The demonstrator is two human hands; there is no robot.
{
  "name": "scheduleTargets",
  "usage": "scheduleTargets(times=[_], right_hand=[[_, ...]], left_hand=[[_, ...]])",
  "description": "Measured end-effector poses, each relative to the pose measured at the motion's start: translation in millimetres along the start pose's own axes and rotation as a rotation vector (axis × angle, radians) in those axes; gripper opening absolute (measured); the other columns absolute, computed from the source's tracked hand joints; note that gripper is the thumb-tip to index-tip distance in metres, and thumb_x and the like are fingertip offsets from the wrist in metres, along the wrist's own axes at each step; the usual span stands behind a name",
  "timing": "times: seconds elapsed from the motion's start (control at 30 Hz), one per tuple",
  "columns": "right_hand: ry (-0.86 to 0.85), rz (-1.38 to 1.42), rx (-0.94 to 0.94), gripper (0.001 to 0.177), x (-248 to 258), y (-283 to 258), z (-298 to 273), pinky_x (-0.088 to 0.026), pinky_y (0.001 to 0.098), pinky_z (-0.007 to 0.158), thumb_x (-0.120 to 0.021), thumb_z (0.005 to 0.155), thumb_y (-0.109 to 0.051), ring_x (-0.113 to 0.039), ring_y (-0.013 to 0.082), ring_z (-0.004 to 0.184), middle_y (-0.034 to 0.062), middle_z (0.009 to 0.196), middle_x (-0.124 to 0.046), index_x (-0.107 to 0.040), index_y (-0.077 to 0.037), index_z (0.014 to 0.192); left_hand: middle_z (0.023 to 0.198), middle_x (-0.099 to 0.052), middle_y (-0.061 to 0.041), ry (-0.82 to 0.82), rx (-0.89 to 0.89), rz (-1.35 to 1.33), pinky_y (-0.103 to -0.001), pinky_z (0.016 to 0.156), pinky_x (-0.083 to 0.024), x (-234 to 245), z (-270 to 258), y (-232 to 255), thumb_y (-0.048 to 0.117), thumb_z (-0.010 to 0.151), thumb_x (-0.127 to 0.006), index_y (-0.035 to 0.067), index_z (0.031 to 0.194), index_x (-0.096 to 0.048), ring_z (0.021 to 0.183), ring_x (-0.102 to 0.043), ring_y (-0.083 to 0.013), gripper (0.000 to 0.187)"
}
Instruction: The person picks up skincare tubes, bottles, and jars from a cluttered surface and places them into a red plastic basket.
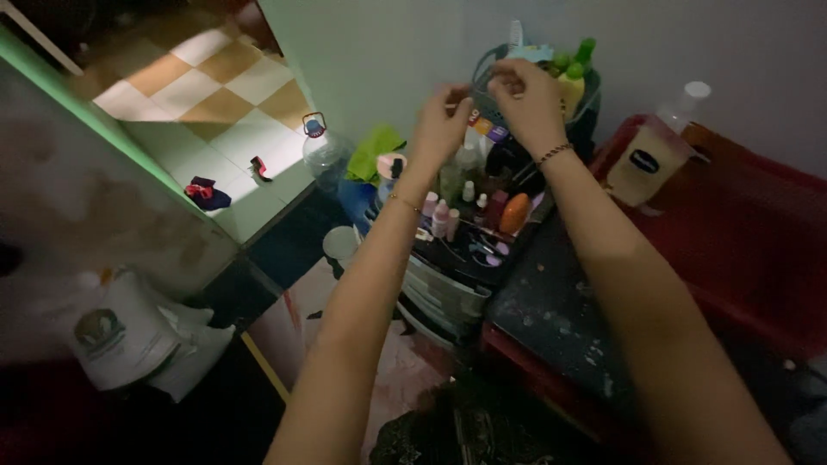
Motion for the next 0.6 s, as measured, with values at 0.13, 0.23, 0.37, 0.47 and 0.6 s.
scheduleTargets(times=[0.13, 0.23, 0.37, 0.47, 0.6], right_hand=[[-0.095, -0.048, -0.069, 0.025, -26, 17, 8, -0.048, 0.0299, 0.073, -0.062, 0.078, -0.013, -0.06, 0.0193, 0.084, 0.0111, 0.093, -0.061, -0.058, -0.001, 0.099], [-0.153, -0.071, -0.097, 0.028, -43, 33, 13, -0.047, 0.0295, 0.073, -0.063, 0.074, -0.015, -0.061, 0.0193, 0.082, 0.0111, 0.09, -0.062, -0.059, -0.001, 0.098], [-0.247, -0.217, -0.132, 0.032, -63, 53, 21, -0.047, 0.0313, 0.072, -0.066, 0.071, -0.019, -0.06, 0.0226, 0.078, 0.0123, 0.085, -0.062, -0.06, -0.001, 0.097], [-0.309, -0.25, -0.175, 0.034, -77, 64, 24, -0.046, 0.033, 0.071, -0.067, 0.067, -0.02, -0.059, 0.0247, 0.078, 0.0135, 0.085, -0.062, -0.06, -0.001, 0.095], [-0.447, -0.343, -0.228, 0.028, -97, 75, 28, -0.047, 0.0337, 0.072, -0.066, 0.07, -0.02, -0.059, 0.0259, 0.078, 0.0139, 0.086, -0.062, -0.063, -0.003, 0.092]], left_hand=[[0.094, -0.062, -0.013, 0.06, -0.036, 0.033, -0.03, 0.071, -0.05, 18, 12, -42, 0.013, 0.077, -0.054, 0.001, 0.099, -0.056, 0.083, -0.062, -0.0225, 0.025], [0.093, -0.061, -0.014, 0.046, 0.0, 0.126, -0.031, 0.071, -0.049, 23, 18, -73, 0.014, 0.075, -0.054, 0.001, 0.097, -0.056, 0.083, -0.062, -0.0246, 0.025], [0.089, -0.062, -0.015, 0.014, 0.088, 0.309, -0.035, 0.072, -0.047, 26, 25, -107, 0.014, 0.071, -0.056, 0.003, 0.094, -0.059, 0.083, -0.06, -0.0292, 0.026], [0.089, -0.062, -0.016, -0.048, 0.172, 0.419, -0.036, 0.074, -0.046, 18, 35, -135, 0.016, 0.07, -0.056, 0.005, 0.093, -0.06, 0.085, -0.059, -0.031, 0.026], [0.09, -0.061, -0.016, -0.089, 0.195, 0.513, -0.038, 0.075, -0.045, 7, 42, -162, 0.016, 0.068, -0.057, 0.007, 0.09, -0.062, 0.086, -0.057, -0.0324, 0.025]])
Point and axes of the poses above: each hand's wrist, its own z-axis towards the middle knuckle, its own x-axis out of the back of the hand, y = z × x, the point moved 6 cm from there along z, towards the middle knuckle
